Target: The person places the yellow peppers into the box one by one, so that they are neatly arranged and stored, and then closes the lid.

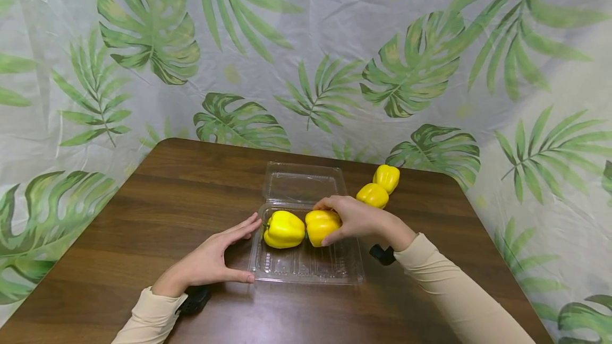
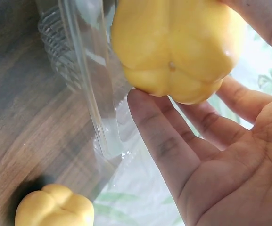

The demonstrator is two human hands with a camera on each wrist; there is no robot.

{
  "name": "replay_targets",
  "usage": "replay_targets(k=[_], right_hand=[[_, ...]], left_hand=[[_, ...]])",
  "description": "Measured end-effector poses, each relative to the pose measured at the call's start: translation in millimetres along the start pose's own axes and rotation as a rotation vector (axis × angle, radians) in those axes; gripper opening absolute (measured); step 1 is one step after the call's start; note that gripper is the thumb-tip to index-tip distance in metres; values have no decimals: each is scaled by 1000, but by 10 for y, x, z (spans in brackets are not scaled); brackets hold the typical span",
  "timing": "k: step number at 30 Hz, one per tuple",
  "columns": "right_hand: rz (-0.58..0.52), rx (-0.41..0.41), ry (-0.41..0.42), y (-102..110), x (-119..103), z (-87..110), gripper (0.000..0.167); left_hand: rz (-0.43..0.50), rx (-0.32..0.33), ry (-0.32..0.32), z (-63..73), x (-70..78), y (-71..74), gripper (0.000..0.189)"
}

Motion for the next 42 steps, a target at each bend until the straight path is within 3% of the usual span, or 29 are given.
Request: replay_targets(k=[9, 21, 42], right_hand=[[30, -40, -49, -88, -36, -45, 72], [112, -31, -113, -108, -80, -10, 78], [77, -4, -55, -53, -62, 5, 66]], left_hand=[[3, 3, -1, 2, -5, -7, 110], [4, 1, 1, -1, -16, -13, 110], [0, 3, 2, -3, 2, -6, 110]])
Point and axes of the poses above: each hand's wrist, its own z-axis away from the middle knuckle, its own y-axis out of the back of the hand, x = y × z, the point moved 3 cm from there along -z, towards the middle knuckle, and after that the axes turned 10 degrees about y, right-handed, at the moved point
